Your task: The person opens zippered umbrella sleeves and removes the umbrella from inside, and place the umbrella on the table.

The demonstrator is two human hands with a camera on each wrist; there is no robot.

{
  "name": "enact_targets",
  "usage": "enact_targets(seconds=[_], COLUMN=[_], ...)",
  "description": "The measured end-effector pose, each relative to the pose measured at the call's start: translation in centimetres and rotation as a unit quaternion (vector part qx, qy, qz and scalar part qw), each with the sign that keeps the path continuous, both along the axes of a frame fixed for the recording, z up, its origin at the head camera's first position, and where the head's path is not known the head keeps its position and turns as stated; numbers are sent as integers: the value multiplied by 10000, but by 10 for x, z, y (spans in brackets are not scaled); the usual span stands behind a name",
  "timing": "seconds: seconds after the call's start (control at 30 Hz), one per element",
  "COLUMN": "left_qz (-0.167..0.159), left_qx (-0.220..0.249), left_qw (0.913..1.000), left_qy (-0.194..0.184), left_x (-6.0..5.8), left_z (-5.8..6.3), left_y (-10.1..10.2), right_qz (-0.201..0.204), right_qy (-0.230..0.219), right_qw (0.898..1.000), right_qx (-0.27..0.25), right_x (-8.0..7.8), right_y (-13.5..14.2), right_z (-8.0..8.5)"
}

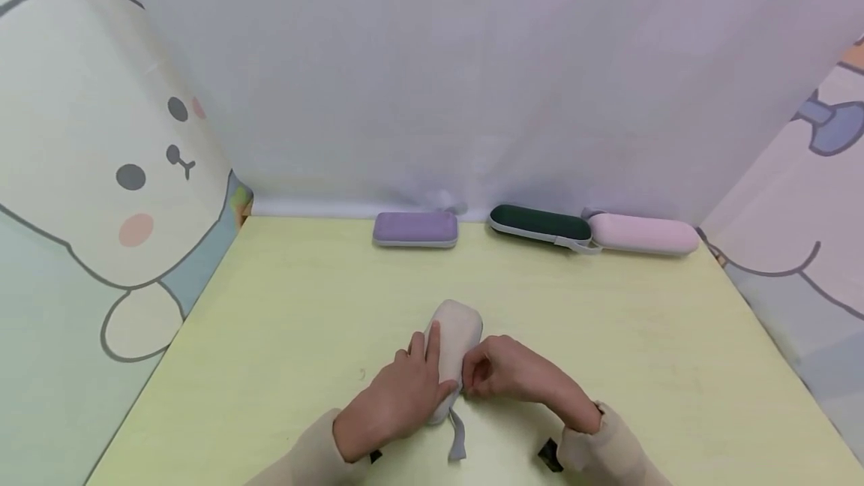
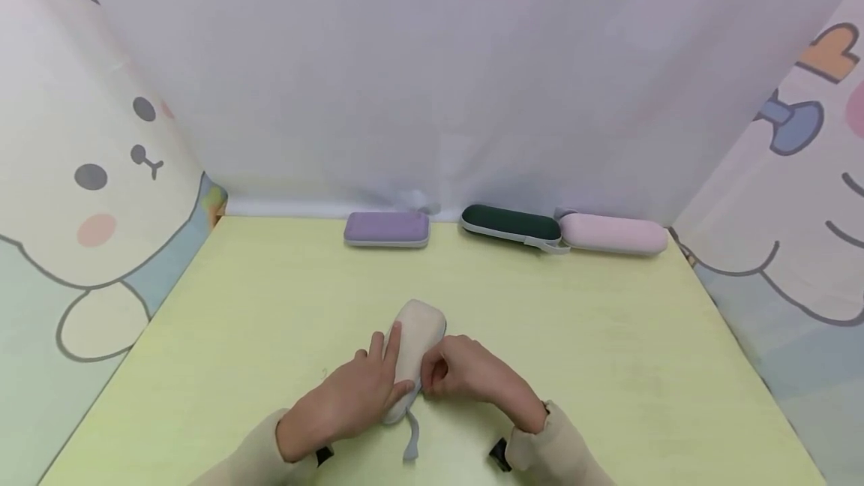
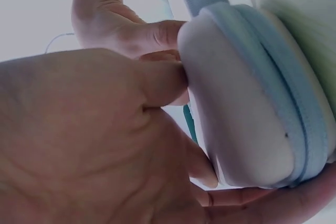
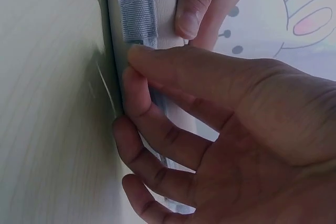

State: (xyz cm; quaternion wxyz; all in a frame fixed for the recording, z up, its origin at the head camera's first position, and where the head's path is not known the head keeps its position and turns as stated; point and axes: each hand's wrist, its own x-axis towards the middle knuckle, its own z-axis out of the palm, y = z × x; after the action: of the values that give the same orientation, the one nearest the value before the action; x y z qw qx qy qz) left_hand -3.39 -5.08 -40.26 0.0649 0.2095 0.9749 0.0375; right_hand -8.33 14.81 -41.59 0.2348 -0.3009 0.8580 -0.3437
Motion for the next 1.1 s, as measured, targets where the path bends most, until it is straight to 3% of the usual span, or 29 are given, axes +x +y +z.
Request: enact_targets(seconds=[0.2,0.27,0.4,0.5,0.57,0.7,0.77,1.0,1.1], left_qz=[-32,-83,-285,-374,-304,148,304,339,254], left_qx=[255,390,623,893,1203,1804,1896,1874,1964], left_qw=[9988,9987,9972,9943,9921,9814,9783,9812,9801], left_qy=[-422,-315,300,435,158,-644,-771,-302,-116], left_x=[-6,-9,-17,-22,-26,-30,-33,-40,-42], left_z=[0,-1,-6,-9,-9,-5,-3,8,10], left_y=[1,2,3,2,1,-2,-4,-9,-10], right_qz=[-328,-517,-1008,-1400,-1583,-1845,-1964,-2418,-2486], right_qy=[-85,35,212,151,-47,-660,-866,-1042,-974], right_qw=[9994,9985,9944,9900,9872,9772,9710,9478,9451], right_qx=[92,172,218,37,-206,-823,-1056,-1801,-1883], right_x=[-2,-3,-4,-5,-7,-10,-13,-20,-21], right_y=[2,3,2,0,-1,-3,-3,-15,-20], right_z=[-1,-1,-3,-6,-9,-19,-25,-43,-48])
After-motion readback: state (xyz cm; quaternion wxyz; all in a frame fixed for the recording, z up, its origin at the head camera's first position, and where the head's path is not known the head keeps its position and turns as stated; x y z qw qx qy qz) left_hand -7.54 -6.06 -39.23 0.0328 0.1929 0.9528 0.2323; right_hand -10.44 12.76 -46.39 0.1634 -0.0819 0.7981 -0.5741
